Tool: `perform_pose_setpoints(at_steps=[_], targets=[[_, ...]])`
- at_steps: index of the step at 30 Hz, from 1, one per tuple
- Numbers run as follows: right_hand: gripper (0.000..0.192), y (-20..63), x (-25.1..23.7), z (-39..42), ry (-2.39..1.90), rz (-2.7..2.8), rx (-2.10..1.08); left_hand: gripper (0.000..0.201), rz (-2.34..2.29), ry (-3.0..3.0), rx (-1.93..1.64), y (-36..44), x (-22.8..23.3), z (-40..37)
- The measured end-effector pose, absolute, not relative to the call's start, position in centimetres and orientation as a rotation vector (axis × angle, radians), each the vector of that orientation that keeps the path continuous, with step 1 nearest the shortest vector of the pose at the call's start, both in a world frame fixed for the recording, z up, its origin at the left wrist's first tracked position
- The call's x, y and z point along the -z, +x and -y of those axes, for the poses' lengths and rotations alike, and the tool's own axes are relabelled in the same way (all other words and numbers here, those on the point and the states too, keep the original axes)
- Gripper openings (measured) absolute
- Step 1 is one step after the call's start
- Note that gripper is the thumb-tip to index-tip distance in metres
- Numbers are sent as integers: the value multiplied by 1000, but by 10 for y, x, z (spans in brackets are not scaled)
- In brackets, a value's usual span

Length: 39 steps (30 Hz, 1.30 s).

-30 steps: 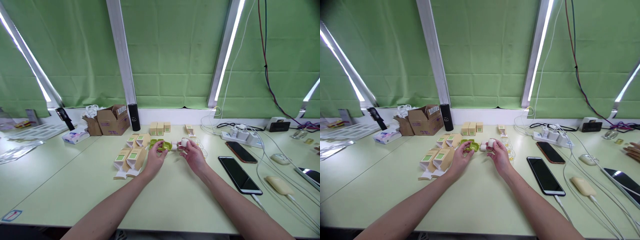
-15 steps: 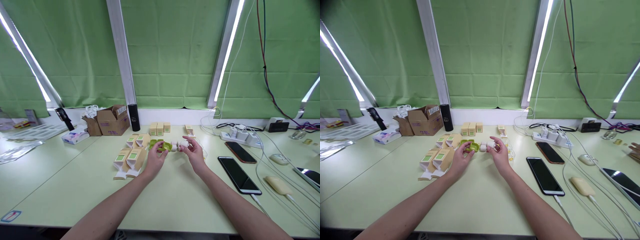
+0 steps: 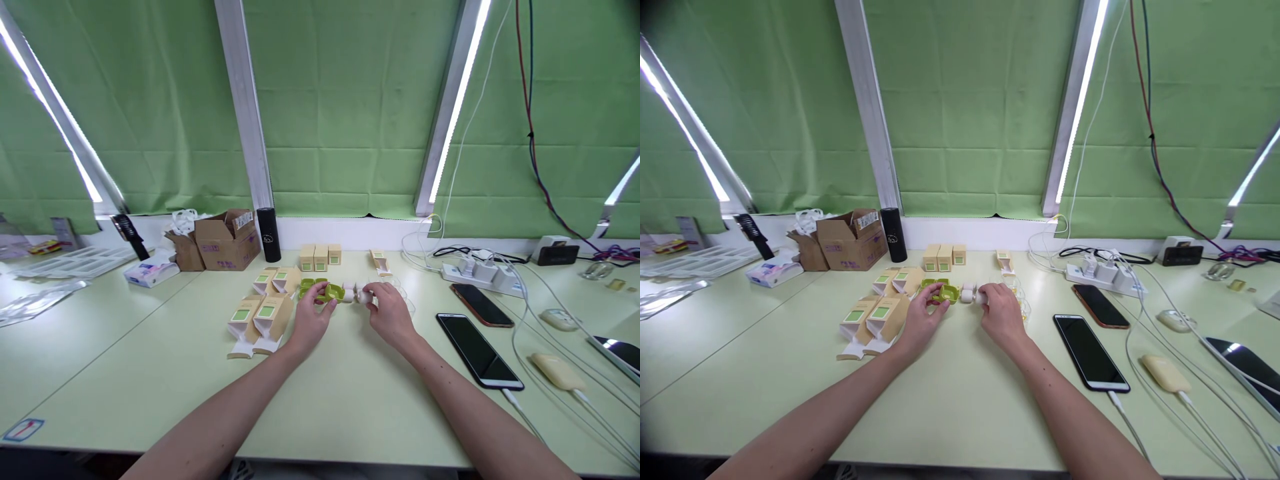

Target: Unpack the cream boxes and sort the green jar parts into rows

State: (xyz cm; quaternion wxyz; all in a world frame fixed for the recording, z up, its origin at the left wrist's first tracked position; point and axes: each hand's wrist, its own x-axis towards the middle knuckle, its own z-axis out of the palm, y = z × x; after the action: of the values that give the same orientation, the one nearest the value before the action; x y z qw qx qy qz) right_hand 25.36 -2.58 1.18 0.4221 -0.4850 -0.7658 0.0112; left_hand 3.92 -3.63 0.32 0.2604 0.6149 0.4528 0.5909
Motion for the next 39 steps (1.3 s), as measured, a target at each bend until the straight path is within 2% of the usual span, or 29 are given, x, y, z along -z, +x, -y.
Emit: perform_pose_setpoints(at_steps=[14,29,39], targets=[[30,255,-1,18,-1372,2198,249,43,-1235,1677,-1583,40,-4,39],[32,254,1,17,-1366,2225,340,41,-1218,1699,-1563,41,-6,41],[38,253,-4,22,-1322,2151,274,40,-1175,1707,-1535,43,-13,47]])
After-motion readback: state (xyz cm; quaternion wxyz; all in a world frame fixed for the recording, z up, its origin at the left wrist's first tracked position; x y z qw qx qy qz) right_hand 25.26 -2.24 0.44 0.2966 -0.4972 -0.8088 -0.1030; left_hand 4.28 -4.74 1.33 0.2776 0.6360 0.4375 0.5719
